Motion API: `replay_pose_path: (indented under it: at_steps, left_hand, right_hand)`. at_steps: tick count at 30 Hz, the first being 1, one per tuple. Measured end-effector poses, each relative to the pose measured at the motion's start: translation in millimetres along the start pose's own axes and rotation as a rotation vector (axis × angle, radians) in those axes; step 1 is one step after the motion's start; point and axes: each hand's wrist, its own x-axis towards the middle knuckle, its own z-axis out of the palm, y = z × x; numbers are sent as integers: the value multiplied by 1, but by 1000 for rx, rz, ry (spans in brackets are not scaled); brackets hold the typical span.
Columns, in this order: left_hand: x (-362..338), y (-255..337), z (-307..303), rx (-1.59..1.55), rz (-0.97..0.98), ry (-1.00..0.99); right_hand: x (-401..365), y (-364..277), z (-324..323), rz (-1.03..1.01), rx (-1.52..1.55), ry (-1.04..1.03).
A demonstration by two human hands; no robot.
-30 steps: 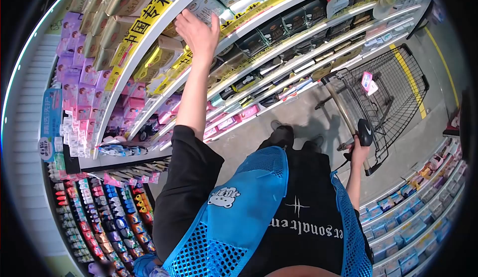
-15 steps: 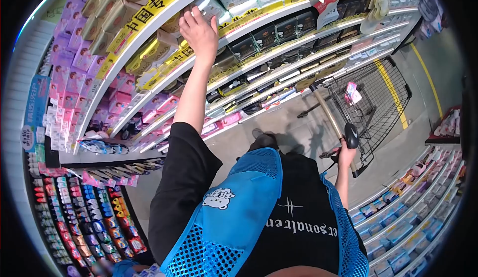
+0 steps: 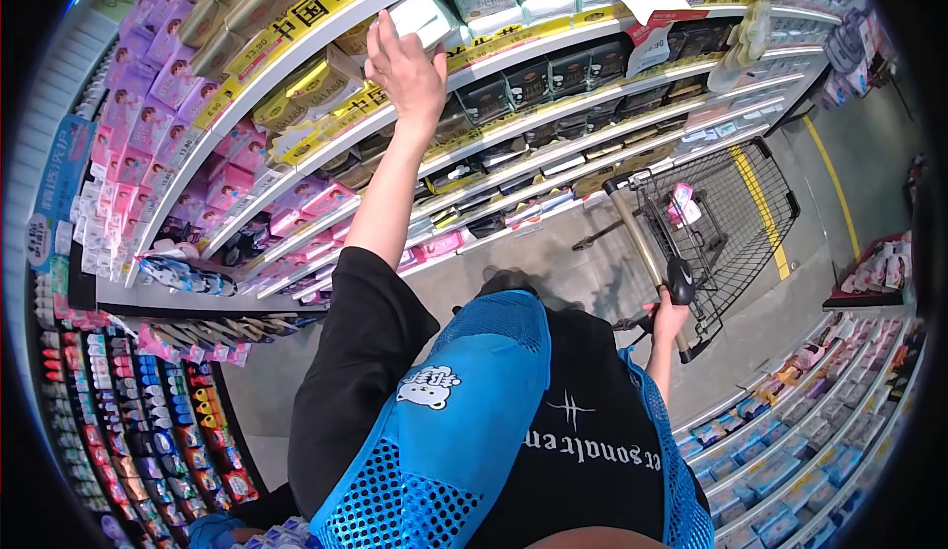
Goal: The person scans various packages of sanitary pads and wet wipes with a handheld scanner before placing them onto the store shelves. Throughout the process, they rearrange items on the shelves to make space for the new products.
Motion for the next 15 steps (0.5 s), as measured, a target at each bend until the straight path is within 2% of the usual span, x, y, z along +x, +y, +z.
replay_pose_path:
  at_steps: [9, 10, 14, 15]
  left_hand:
    - [-5, -4, -4, -55, 69, -32]
    - [-4, -5, -2, -125, 89, 21]
    - [-13, -13, -26, -208, 173, 4]
    - [-17, -8, -35, -331, 158, 34]
  right_hand:
    - [-4, -3, 2, 9, -26, 14]
    - [-5, -5, 2, 9, -25, 13]
    - [-9, -13, 5, 5, -31, 26]
    - [-10, -15, 5, 11, -28, 27]
